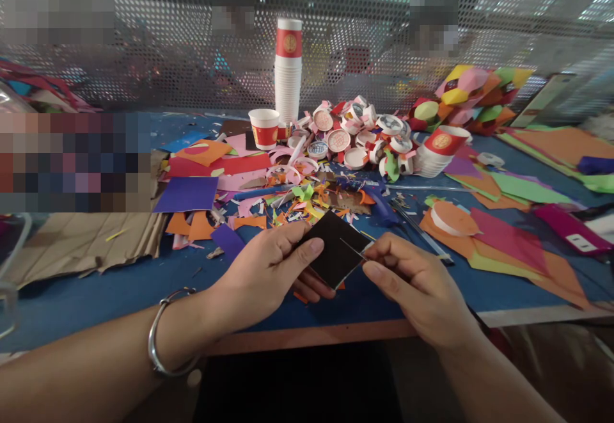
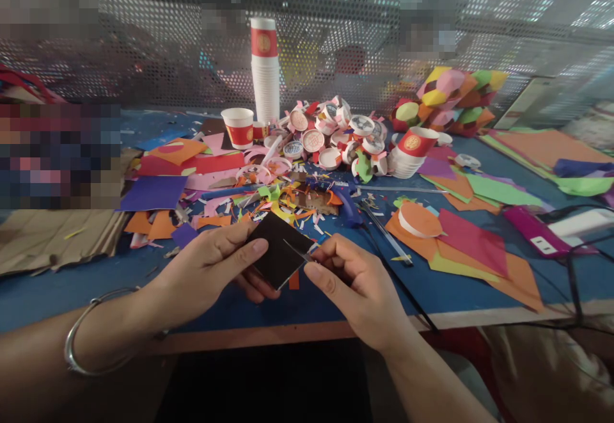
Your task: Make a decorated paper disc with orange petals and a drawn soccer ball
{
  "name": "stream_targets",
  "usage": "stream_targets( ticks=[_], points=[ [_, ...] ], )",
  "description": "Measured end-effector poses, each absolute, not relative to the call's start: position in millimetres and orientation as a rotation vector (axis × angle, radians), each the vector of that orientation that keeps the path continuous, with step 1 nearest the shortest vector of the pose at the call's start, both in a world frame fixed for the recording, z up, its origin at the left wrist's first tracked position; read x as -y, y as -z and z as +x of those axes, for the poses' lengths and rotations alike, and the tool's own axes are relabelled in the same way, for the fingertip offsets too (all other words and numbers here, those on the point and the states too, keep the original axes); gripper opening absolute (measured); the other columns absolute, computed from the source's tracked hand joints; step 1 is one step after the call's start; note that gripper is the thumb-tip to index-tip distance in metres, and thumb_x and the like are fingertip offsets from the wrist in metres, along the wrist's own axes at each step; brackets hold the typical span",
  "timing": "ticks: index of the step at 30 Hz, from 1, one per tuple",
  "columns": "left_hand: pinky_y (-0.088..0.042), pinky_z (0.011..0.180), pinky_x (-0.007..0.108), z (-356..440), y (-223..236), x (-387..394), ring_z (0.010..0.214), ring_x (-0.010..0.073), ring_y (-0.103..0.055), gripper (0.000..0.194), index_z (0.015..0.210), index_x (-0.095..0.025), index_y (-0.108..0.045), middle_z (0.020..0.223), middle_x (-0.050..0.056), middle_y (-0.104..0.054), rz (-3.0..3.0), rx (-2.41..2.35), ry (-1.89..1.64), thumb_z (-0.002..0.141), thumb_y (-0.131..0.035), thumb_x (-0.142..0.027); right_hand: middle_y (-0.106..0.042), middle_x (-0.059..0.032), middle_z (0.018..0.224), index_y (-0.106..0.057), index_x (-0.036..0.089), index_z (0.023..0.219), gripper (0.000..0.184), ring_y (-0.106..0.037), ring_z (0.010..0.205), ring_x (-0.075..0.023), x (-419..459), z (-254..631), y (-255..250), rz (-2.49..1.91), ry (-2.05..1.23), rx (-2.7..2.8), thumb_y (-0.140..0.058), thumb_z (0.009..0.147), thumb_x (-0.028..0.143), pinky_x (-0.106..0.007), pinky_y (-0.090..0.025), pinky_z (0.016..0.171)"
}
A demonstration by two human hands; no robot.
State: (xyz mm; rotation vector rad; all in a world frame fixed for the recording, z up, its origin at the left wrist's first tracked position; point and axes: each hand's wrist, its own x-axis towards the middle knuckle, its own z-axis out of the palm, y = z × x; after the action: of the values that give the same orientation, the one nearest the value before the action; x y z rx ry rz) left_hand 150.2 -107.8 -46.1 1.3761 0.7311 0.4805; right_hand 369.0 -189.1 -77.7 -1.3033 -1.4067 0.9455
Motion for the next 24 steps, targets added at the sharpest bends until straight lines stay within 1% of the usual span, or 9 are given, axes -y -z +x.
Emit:
stream_targets(
  ticks=[4, 8, 10, 15, 19, 22, 24],
  points=[
    [-0.065, 0.059, 0.019, 150.0, 46.0, 108.8, 0.069, 0.0174, -0.081, 0.023, 0.098, -0.017, -0.059, 0.082, 0.006, -0.079, 1.442, -0.746, -0.484, 0.106, -0.054, -0.038, -0.045, 0.0074, 0.061, -0.062, 0.023, 0.086, 0.023, -0.036, 0.052, -0.0080, 187.8, 367.0, 75.3, -1.282, -0.954, 1.412, -0.069, 0.098, 0.041, -0.021, -0.032, 0.048],
    [-0.065, 0.057, 0.020, 149.9, 43.3, 109.5, 0.066, 0.0181, -0.080, 0.023, 0.096, -0.017, -0.059, 0.075, 0.005, -0.077, 1.491, -0.756, -0.484, 0.106, -0.053, -0.036, -0.050, 0.0059, 0.064, -0.062, 0.022, 0.083, 0.025, -0.042, 0.055, -0.0086, 186.3, 366.0, 72.4, -1.295, -0.920, 1.441, -0.069, 0.097, 0.041, -0.020, -0.037, 0.051],
    [-0.064, 0.056, 0.020, 150.0, 41.6, 109.5, 0.065, 0.0178, -0.080, 0.023, 0.095, -0.017, -0.059, 0.072, 0.005, -0.076, 1.492, -0.757, -0.477, 0.106, -0.052, -0.035, -0.050, 0.0060, 0.064, -0.062, 0.022, 0.084, 0.025, -0.042, 0.055, -0.0086, 186.4, 366.0, 72.5, -1.306, -0.916, 1.445, -0.069, 0.097, 0.042, -0.020, -0.037, 0.051],
    [-0.063, 0.055, 0.019, 148.4, 42.4, 109.6, 0.063, 0.0172, -0.079, 0.022, 0.095, -0.018, -0.057, 0.071, 0.004, -0.076, 1.485, -0.726, -0.441, 0.107, -0.052, -0.036, -0.042, 0.0082, 0.061, -0.059, 0.022, 0.083, 0.028, -0.035, 0.053, -0.0078, 188.2, 365.3, 75.4, -1.292, -0.981, 1.414, -0.069, 0.098, 0.045, -0.021, -0.030, 0.048],
    [-0.062, 0.053, 0.018, 146.8, 45.3, 109.5, 0.059, 0.0152, -0.077, 0.025, 0.097, -0.018, -0.059, 0.070, 0.002, -0.074, 1.475, -0.705, -0.415, 0.107, -0.052, -0.040, -0.042, 0.0075, 0.063, -0.057, 0.022, 0.080, 0.033, -0.033, 0.053, -0.0081, 188.8, 364.6, 76.0, -1.282, -1.029, 1.398, -0.068, 0.098, 0.047, -0.022, -0.027, 0.047],
    [-0.061, 0.052, 0.018, 147.4, 43.5, 111.2, 0.056, 0.0138, -0.075, 0.027, 0.097, -0.019, -0.059, 0.069, 0.001, -0.073, 1.464, -0.699, -0.394, 0.105, -0.055, -0.045, -0.045, 0.0062, 0.065, -0.057, 0.022, 0.082, 0.033, -0.036, 0.055, -0.0091, 188.5, 363.4, 75.4, -1.287, -1.043, 1.385, -0.069, 0.097, 0.048, -0.023, -0.030, 0.049],
    [-0.061, 0.051, 0.019, 148.1, 41.3, 113.4, 0.053, 0.0135, -0.073, 0.032, 0.097, -0.019, -0.059, 0.067, 0.001, -0.072, 1.441, -0.693, -0.344, 0.103, -0.058, -0.051, -0.051, 0.0035, 0.071, -0.059, 0.022, 0.085, 0.032, -0.043, 0.060, -0.0109, 188.4, 361.6, 75.3, -1.302, -1.069, 1.392, -0.068, 0.096, 0.051, -0.024, -0.036, 0.053]
  ],
)
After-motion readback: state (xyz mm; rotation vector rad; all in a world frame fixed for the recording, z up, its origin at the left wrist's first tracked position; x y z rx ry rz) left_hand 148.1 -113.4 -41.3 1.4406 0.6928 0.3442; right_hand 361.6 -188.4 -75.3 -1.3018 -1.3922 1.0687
